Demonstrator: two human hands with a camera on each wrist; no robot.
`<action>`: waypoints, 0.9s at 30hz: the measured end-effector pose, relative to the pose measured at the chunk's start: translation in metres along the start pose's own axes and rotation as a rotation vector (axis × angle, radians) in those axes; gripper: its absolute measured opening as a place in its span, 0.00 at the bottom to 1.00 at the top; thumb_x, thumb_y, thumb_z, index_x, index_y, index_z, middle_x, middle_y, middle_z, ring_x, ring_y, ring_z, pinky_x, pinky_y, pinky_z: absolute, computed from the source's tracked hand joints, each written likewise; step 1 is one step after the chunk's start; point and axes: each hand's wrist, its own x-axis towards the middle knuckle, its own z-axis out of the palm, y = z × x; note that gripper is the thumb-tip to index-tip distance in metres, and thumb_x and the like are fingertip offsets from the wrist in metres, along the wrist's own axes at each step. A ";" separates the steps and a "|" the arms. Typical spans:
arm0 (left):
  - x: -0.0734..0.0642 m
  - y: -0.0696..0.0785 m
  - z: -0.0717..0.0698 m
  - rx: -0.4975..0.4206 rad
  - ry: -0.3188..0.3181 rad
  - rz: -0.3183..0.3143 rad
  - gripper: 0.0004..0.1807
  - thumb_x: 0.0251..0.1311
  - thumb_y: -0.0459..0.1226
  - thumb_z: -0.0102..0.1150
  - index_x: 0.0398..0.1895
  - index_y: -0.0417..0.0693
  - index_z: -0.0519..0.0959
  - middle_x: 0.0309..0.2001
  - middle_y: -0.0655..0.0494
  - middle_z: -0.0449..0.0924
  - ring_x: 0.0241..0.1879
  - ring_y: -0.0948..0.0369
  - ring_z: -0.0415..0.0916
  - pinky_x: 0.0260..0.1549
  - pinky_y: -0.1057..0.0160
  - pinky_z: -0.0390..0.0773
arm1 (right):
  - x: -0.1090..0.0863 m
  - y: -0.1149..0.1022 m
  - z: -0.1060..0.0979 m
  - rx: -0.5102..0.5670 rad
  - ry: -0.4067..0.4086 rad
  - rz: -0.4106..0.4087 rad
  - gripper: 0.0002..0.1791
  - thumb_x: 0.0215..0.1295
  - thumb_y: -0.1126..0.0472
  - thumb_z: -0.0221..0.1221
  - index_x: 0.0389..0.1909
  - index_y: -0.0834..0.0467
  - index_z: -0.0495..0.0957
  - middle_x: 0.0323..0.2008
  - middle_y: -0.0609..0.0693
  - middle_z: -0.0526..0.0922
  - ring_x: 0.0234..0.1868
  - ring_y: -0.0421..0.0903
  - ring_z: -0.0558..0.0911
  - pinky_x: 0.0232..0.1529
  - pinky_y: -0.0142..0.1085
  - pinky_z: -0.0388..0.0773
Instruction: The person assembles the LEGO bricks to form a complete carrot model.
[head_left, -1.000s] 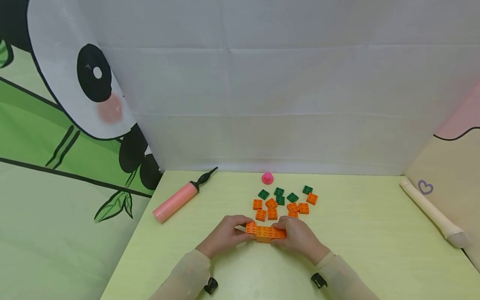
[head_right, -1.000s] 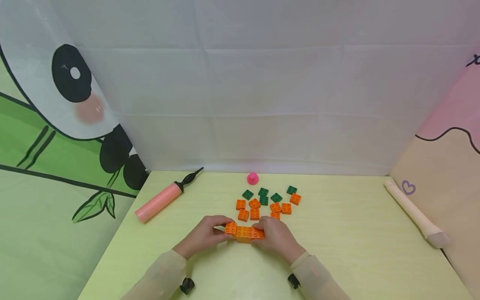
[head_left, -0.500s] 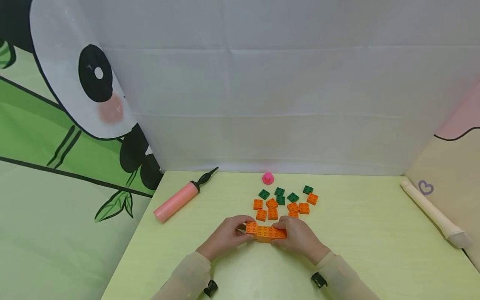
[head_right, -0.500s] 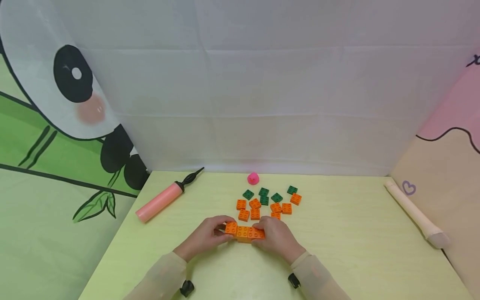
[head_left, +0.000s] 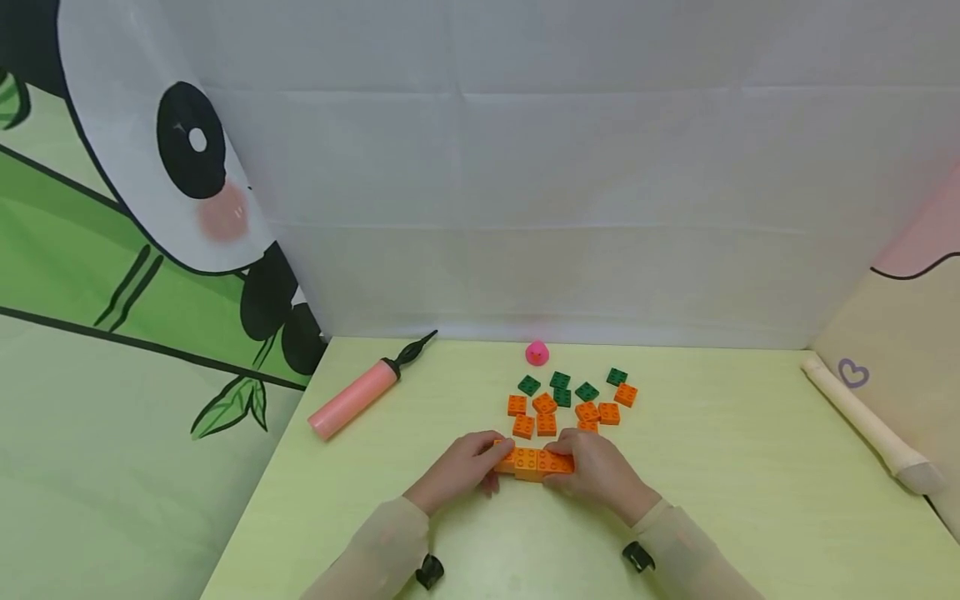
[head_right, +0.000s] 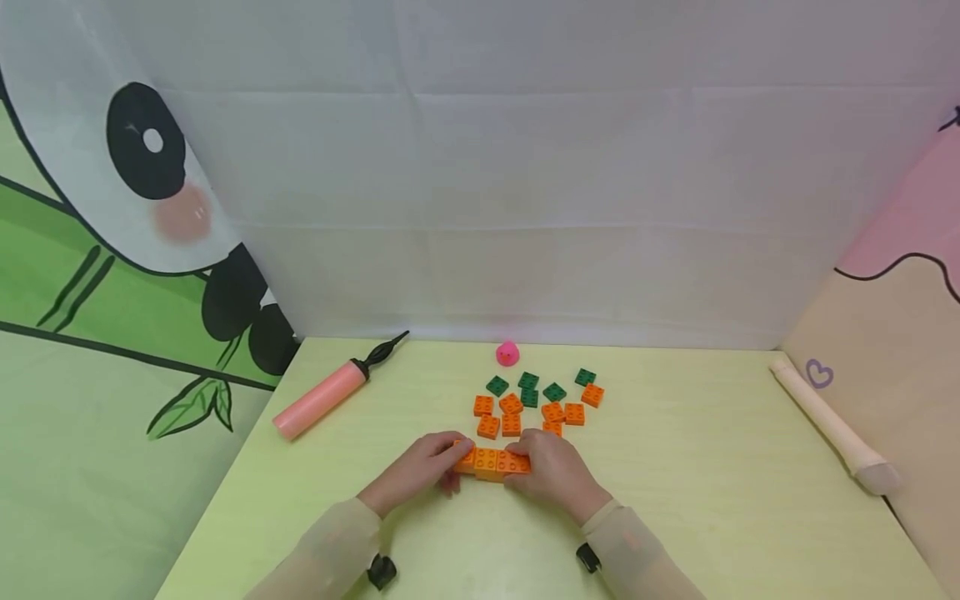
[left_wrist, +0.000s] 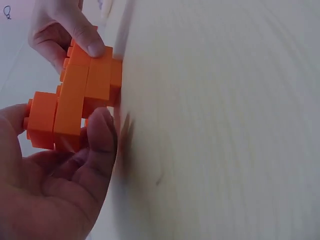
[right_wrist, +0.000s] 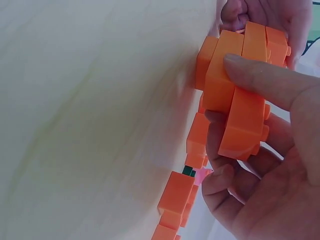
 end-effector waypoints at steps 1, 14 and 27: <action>0.000 0.000 0.000 -0.020 -0.007 -0.012 0.21 0.79 0.55 0.51 0.47 0.49 0.82 0.31 0.45 0.84 0.28 0.51 0.82 0.35 0.57 0.82 | 0.000 0.000 0.000 0.000 0.000 -0.001 0.24 0.56 0.54 0.79 0.51 0.61 0.89 0.46 0.50 0.86 0.43 0.48 0.81 0.52 0.48 0.81; 0.008 0.002 -0.003 -0.077 -0.030 -0.039 0.22 0.75 0.53 0.58 0.38 0.43 0.85 0.29 0.47 0.84 0.24 0.56 0.81 0.30 0.61 0.82 | -0.001 -0.001 0.000 -0.002 0.000 -0.002 0.25 0.55 0.54 0.79 0.51 0.61 0.89 0.42 0.46 0.84 0.39 0.44 0.79 0.47 0.44 0.81; 0.007 0.001 -0.004 -0.091 -0.021 -0.062 0.22 0.74 0.53 0.59 0.40 0.42 0.85 0.29 0.48 0.85 0.24 0.58 0.80 0.31 0.62 0.82 | 0.000 -0.002 0.000 -0.023 0.006 -0.024 0.24 0.55 0.55 0.79 0.51 0.62 0.89 0.41 0.47 0.84 0.38 0.45 0.78 0.46 0.45 0.81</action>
